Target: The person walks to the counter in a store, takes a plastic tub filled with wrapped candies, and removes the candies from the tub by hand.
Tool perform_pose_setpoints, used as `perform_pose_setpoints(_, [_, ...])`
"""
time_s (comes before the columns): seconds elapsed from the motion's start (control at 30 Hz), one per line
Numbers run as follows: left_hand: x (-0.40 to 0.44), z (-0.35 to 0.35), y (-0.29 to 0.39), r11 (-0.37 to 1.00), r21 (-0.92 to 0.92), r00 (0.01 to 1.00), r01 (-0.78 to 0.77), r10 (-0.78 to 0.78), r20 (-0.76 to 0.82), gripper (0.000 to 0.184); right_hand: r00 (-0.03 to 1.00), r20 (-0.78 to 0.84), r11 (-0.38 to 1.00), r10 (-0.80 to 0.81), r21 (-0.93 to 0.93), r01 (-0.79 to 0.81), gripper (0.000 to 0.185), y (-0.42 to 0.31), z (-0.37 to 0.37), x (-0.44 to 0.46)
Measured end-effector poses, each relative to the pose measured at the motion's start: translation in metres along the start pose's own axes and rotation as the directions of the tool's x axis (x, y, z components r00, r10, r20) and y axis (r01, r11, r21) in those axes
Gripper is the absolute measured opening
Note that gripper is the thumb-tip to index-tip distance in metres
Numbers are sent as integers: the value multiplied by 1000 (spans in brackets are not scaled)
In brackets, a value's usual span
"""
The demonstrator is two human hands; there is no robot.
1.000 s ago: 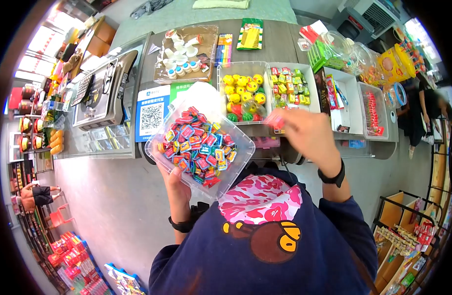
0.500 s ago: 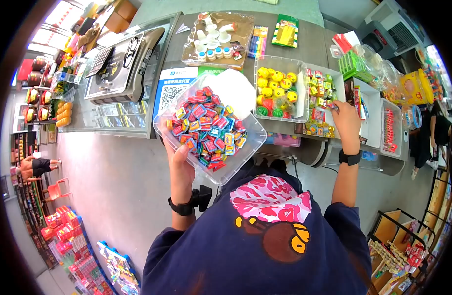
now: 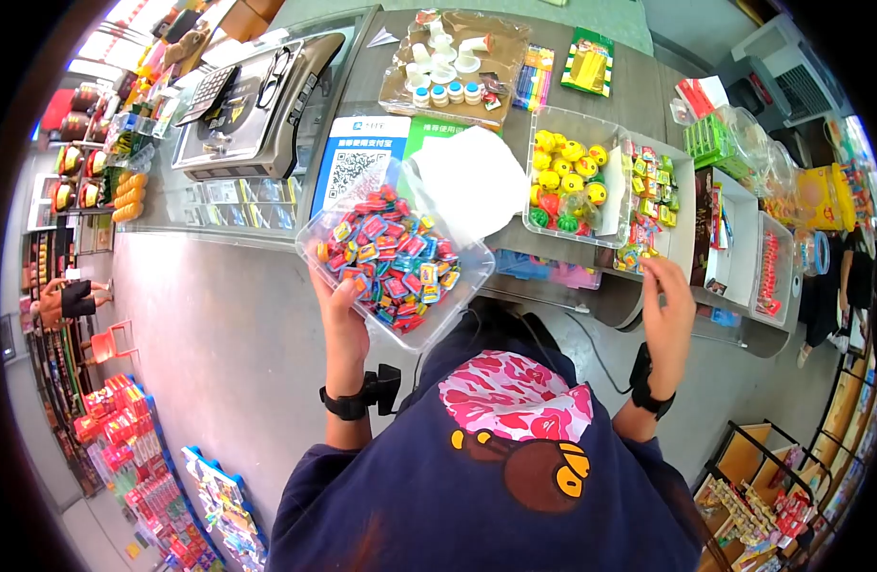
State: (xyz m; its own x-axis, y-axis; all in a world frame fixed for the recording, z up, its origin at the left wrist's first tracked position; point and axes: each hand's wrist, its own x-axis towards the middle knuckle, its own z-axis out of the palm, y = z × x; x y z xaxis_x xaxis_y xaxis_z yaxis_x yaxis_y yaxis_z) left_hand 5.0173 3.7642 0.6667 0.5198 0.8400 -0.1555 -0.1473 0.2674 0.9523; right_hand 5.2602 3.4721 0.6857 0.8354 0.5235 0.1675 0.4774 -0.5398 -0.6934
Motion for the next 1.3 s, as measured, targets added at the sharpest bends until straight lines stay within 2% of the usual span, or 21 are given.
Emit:
perform_pose_setpoints(0.07, [-8,-7,-3,1000,-8,999,-18,18,-44,89,1000,14,999,-17,-36,17,16,-1,0,-8])
perform_pose_setpoints(0.17, [-20,-12,-1,999,-44,989,-5,-1,-149,85,985,84,987,-148,-50,153,18,2,1,-17])
perform_pose_setpoints(0.33, [-20,-19,-2,997,-47,990,65,-70,-125,86,954,128,962,-272,54,267,19,-3,15,-21])
perform_pose_setpoints(0.4, [-19,-25,-3,978,164,985,131,-109,-136,87,935,148,943,-322,131,305,19,-12,27,-25])
perform_pose_setpoints(0.47, [-12,-31,-6,968,223,989,115,-91,-115,89,924,164,934,-346,157,322,21,-25,40,-28])
perform_pose_setpoints(0.6, [13,-29,-11,978,197,998,66,-66,-10,94,883,202,893,-424,257,370,25,-68,71,-29])
perform_pose_setpoints(0.67, [34,-32,-9,966,241,992,95,-113,62,96,835,233,833,-499,393,389,24,-91,84,-20])
perform_pose_setpoints(0.7, [49,-37,-9,962,261,984,81,-119,133,98,816,229,819,-530,389,423,24,-99,93,-11])
perform_pose_setpoints(0.73, [64,-37,-11,972,224,977,74,-116,178,97,825,225,827,-518,377,416,24,-104,108,1])
perform_pose_setpoints(0.8, [96,-43,-12,949,304,941,89,-180,287,94,811,237,825,-535,354,441,36,-119,127,30])
perform_pose_setpoints(0.83, [111,-42,-7,960,253,912,118,-205,354,93,819,233,833,-525,340,438,36,-130,141,45])
perform_pose_setpoints(0.9, [145,-52,-11,960,229,851,162,-253,459,93,761,323,823,-563,305,479,58,-153,171,73])
perform_pose_setpoints(0.93, [157,-54,-9,950,248,817,187,-291,498,93,766,332,832,-551,294,471,58,-158,186,84])
perform_pose_setpoints(0.97, [165,-53,-8,944,242,798,226,-322,509,90,701,395,802,-594,220,555,68,-161,204,92])
perform_pose_setpoints(1.03, [184,-55,-12,961,224,781,160,-262,567,80,590,510,733,-626,128,667,90,-167,235,112])
perform_pose_setpoints(1.07, [190,-55,-10,966,212,767,149,-248,592,76,600,519,748,-608,123,652,90,-171,242,116])
perform_pose_setpoints(1.13, [203,-56,-9,965,214,753,150,-252,608,73,561,663,732,-495,-29,680,97,-183,250,125])
perform_pose_setpoints(1.3, [217,-51,-2,977,174,757,120,-203,621,67,641,628,737,-441,-154,658,101,-196,281,119])
